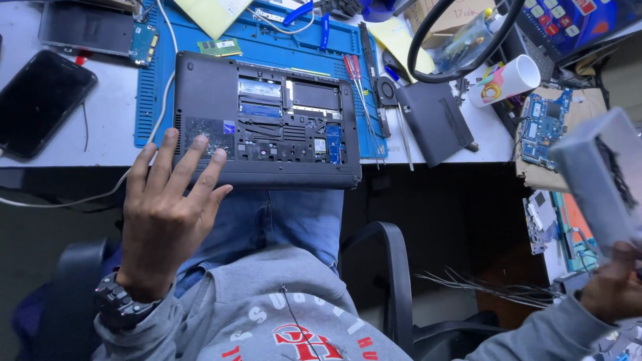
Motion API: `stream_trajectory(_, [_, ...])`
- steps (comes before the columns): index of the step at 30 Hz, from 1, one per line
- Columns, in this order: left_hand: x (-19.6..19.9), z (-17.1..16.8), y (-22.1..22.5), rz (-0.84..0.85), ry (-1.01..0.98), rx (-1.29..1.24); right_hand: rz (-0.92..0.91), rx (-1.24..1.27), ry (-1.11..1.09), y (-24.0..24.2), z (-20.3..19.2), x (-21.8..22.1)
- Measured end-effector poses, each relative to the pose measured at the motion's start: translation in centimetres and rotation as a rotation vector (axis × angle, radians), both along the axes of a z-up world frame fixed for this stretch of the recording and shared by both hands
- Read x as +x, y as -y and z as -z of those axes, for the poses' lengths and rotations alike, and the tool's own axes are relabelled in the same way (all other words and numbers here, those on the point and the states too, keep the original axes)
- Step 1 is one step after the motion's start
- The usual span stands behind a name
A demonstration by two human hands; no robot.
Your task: Installing a battery pack into a laptop and securing it with screws at a repair workbench.
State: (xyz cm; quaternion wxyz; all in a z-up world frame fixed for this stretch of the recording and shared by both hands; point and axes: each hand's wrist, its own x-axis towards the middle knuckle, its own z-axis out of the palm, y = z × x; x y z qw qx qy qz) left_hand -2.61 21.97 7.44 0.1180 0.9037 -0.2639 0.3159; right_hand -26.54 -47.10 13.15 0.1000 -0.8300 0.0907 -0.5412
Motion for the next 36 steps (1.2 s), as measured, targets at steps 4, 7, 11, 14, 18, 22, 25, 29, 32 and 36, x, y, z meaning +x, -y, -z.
stream_trajectory(4, [0.0, 0.1, 0.2, 0.017, -0.027, -0.004, -0.165, 0.097, -0.085, -14.0, 0.2, 7.9])
stream_trajectory(7, [-0.5, -0.3, 0.3, 0.096, -0.066, -0.075, -0.243, 0.186, -0.101, -20.7, 3.1, 12.4])
stream_trajectory(11, [-1.2, -1.9, 0.2, 0.281, -0.178, -0.397, -0.648, 0.109, -0.228, -30.1, 4.0, 18.4])
stream_trajectory(14, [-1.8, -2.0, -0.3, 0.288, -0.2, -0.482, -0.83, 0.061, -0.25, -33.1, 5.9, 20.9])
stream_trajectory(18, [-2.0, -1.9, -0.2, 0.254, -0.219, -0.54, -0.921, -0.041, -0.277, -33.7, 7.7, 22.6])
stream_trajectory(22, [-1.1, -1.4, 0.8, 0.285, -0.278, -0.555, -0.917, -0.056, -0.329, -33.5, 8.2, 23.3])
stream_trajectory(25, [0.4, -2.1, 2.2, 0.322, -0.306, -0.545, -0.905, -0.012, -0.395, -33.6, 7.8, 23.6])
stream_trajectory(29, [3.0, -4.0, 4.0, 0.469, -0.346, -0.475, -0.866, -0.048, -0.407, -34.0, 6.6, 23.5])
stream_trajectory(32, [5.0, -4.9, 5.5, 0.545, -0.37, -0.407, -0.787, -0.139, -0.383, -34.2, 5.0, 20.8])
stream_trajectory(36, [7.4, -4.7, 7.7, 0.556, -0.435, -0.155, -1.325, -0.241, -0.513, -37.4, 3.4, 20.2])
